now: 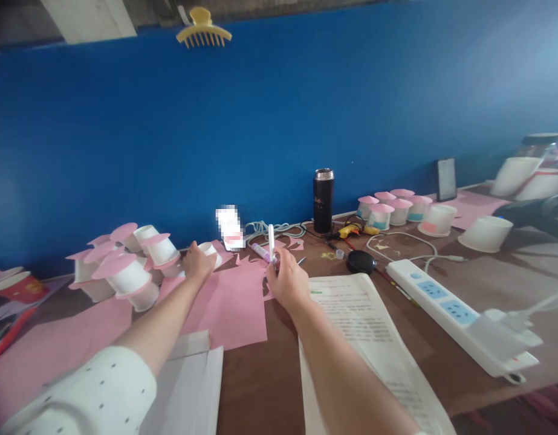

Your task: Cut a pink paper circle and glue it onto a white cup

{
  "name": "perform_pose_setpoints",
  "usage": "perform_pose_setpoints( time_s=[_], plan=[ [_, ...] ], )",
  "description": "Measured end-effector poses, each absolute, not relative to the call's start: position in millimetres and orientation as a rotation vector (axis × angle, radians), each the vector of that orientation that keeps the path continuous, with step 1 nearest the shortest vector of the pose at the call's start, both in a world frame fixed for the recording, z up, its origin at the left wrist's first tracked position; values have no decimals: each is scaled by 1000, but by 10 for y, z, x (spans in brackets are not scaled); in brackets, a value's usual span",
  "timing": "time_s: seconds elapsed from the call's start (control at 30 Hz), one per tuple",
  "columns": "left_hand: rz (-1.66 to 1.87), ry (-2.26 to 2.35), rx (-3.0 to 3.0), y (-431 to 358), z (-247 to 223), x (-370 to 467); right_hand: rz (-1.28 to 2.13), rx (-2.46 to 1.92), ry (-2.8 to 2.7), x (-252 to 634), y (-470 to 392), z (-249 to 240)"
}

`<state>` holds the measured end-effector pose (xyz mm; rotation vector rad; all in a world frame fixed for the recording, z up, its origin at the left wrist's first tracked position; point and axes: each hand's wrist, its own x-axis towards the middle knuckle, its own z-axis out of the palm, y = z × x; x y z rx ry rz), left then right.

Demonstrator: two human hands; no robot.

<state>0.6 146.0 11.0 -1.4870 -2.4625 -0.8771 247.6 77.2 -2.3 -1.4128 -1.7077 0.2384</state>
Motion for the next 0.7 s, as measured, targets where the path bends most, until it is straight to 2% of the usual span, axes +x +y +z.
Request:
perform_pose_setpoints(
  time_s=[0.13, 0.27, 0.37, 0.47, 0.57, 0.7],
  plan=[
    [-1041, -2272, -1648, 1201, 275, 90, 273, -1390, -1721, 2430, 752, -36],
    [-1277, -2173, -1992, 574, 445, 255, 311, -1401, -1739, 2407, 744, -38],
    [-1344, -2227, -2401, 97, 410, 362, 315, -1427, -1735, 2412, 762, -52],
    [-1507, -2177, -2479, -170, 260, 417, 319, -1440, -1705, 2424, 783, -70],
    [-1503, -2102, -2479, -222, 108, 443, 331, -1440, -1681, 2419, 782, -79],
    [-1329, -1896, -2548, -168, -18, 471, 340, -1373, -1719, 2384, 747, -85]
  ],
)
